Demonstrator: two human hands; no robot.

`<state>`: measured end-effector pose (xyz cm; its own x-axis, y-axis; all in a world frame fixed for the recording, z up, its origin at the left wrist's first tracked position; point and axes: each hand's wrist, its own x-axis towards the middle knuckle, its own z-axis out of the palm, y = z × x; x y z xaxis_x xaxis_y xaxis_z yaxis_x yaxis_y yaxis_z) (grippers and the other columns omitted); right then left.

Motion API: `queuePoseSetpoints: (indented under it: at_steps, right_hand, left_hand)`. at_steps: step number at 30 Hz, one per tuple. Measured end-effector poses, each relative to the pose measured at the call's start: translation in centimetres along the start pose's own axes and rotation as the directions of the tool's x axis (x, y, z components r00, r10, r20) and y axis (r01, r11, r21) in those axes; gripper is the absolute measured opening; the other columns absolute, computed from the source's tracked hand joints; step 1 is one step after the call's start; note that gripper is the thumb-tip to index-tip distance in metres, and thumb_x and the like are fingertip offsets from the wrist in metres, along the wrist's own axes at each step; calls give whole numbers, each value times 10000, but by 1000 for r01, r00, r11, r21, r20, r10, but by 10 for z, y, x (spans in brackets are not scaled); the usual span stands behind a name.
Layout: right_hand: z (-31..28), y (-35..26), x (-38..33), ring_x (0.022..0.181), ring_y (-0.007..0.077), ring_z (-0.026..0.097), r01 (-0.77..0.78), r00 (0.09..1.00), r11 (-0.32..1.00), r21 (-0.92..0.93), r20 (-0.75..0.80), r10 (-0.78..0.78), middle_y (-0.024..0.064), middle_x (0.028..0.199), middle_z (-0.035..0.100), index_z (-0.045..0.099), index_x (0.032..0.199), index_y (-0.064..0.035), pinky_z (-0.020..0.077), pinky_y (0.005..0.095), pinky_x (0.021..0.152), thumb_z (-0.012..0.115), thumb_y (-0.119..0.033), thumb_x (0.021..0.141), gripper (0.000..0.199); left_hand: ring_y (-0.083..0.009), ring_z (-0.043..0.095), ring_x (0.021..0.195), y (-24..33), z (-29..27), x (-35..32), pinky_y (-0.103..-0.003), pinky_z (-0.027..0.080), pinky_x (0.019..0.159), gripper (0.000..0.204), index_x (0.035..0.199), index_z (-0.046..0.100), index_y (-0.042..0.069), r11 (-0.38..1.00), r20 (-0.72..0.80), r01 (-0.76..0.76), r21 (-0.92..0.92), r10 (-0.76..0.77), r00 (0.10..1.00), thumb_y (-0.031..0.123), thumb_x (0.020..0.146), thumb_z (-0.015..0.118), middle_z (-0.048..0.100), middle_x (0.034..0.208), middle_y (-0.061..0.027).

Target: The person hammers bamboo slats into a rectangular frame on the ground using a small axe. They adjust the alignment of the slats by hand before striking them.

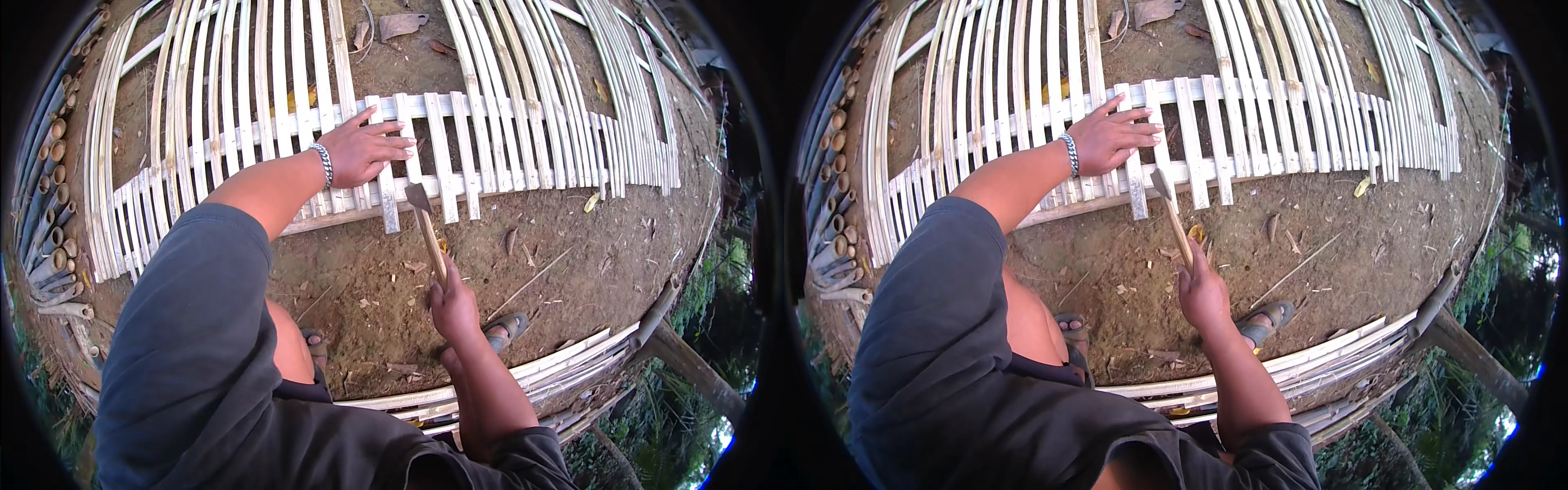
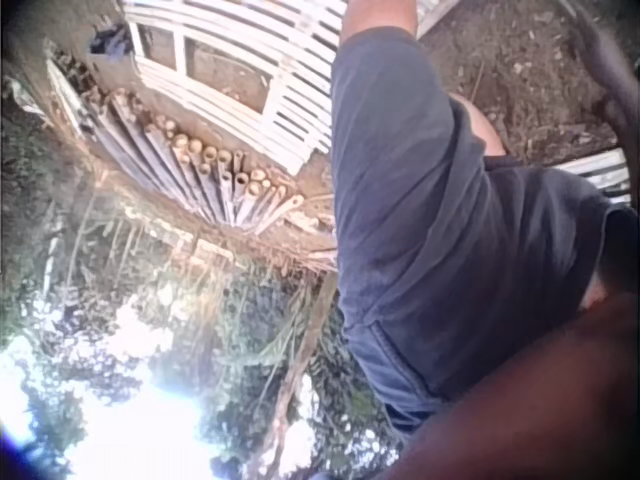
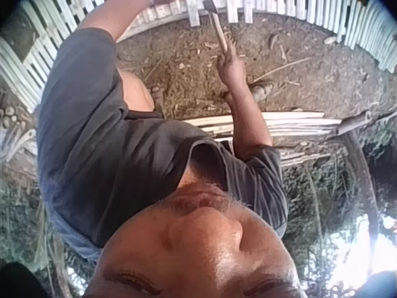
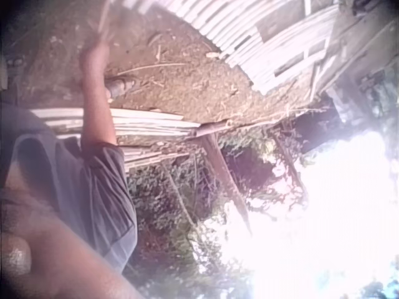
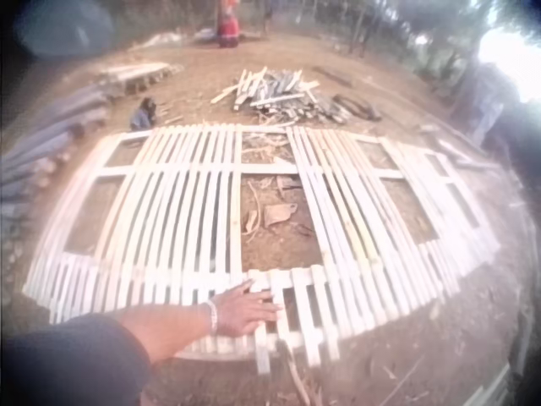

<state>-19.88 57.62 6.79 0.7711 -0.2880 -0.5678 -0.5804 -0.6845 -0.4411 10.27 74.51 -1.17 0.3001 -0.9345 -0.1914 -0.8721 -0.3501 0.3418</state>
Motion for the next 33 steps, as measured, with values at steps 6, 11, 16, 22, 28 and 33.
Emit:
queuePoseSetpoints:
  at_steps: [6,11,16,22,28,33]
  right_hand:
    - [-2,-5,-11,905,493,697,0,983,949,314,-172,57,281,986,713,417,1500,-79,557,541,752,608,-184,1002,543]
    - [25,4,-23,977,504,683,41,996,971,236,-84,-21,313,1111,686,415,1497,-63,554,539,805,599,-170,1006,534]
    - [22,-21,-31,977,510,673,289,941,939,186,-233,-244,321,1179,662,373,1514,-42,554,547,824,579,-127,998,562]
    - [15,-30,-9,885,506,683,-19,996,995,-95,81,27,310,1026,693,408,1499,-61,549,569,748,586,-128,988,546]
    - [29,-12,-28,839,502,681,254,938,967,29,-253,-238,296,946,701,425,1500,-126,551,569,727,610,-170,985,549]
    - [20,-20,-16,882,509,689,-79,994,986,-145,57,88,308,961,701,413,1468,-42,547,575,751,596,-193,997,527]
  left_hand:
    - [-146,243,1554,0,-2,-1,-508,75,1310,456,1495,505,293,1000,2,-5,10,5,1000,245,1057,390,355,1644,118]
    - [-184,207,1568,-1,5,0,-524,54,1307,471,1530,448,248,1000,-63,-4,27,5,998,293,1061,434,291,1678,41]
    - [-180,144,1583,-2,3,-1,-521,36,1305,563,1606,314,220,994,-6,26,111,-26,1000,360,1067,400,172,1717,5]
    - [-177,120,1587,0,0,0,-515,32,1306,562,1613,296,235,992,5,16,125,-17,1000,362,1073,380,156,1720,10]
    - [-171,110,1588,0,-3,3,-517,26,1305,567,1624,271,253,991,31,26,130,-30,999,360,1077,374,127,1726,25]
    - [-165,111,1587,0,-1,0,-513,18,1306,567,1627,258,281,991,43,32,133,-38,998,362,1078,378,137,1723,37]
